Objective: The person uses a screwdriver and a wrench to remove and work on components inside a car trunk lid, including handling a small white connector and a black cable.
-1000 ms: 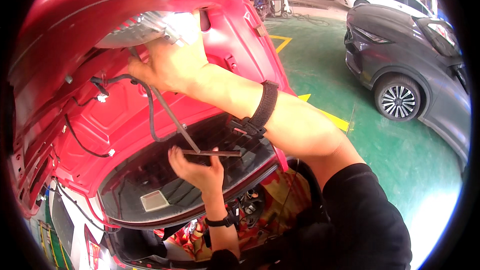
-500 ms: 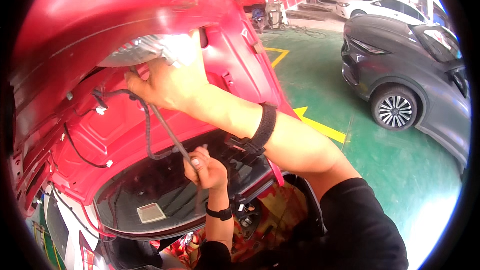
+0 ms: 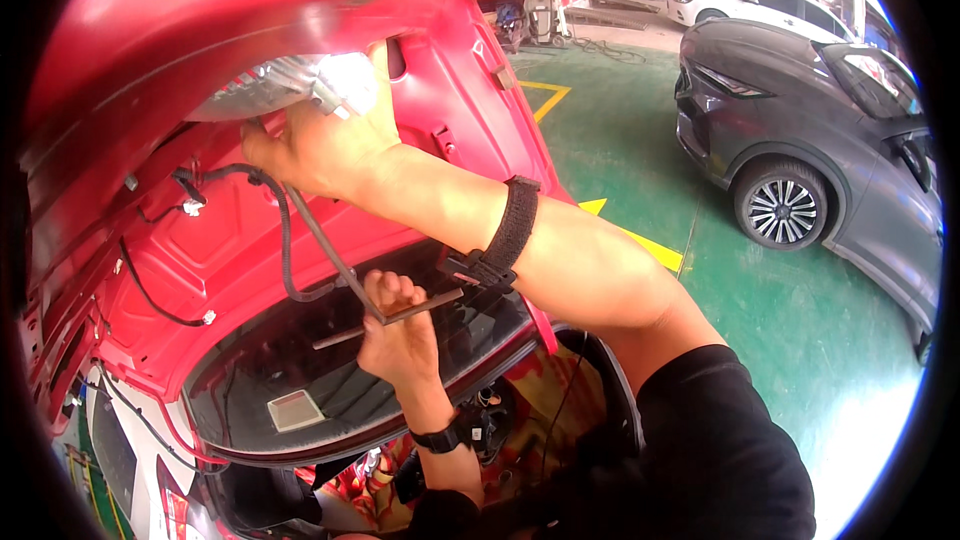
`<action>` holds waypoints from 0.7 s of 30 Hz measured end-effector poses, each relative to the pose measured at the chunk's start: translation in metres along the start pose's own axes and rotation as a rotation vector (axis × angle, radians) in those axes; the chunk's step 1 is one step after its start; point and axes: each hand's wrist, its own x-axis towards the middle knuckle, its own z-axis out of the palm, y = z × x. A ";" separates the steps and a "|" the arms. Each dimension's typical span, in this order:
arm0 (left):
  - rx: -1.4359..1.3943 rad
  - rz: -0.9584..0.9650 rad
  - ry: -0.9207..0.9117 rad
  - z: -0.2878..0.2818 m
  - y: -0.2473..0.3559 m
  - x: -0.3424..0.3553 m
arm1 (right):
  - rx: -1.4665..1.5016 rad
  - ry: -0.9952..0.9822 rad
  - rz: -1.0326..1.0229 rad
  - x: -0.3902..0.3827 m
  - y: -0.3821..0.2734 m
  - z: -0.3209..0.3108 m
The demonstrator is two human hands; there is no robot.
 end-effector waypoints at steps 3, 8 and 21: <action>0.971 0.581 0.186 -0.040 0.022 -0.028 | 0.025 -0.024 0.023 0.005 -0.014 0.001; 2.409 1.062 0.373 -0.023 0.034 -0.029 | 0.081 -0.071 0.086 0.007 -0.019 -0.001; 2.112 1.556 0.487 -0.019 -0.003 0.038 | 0.038 -0.014 0.056 0.004 -0.013 -0.003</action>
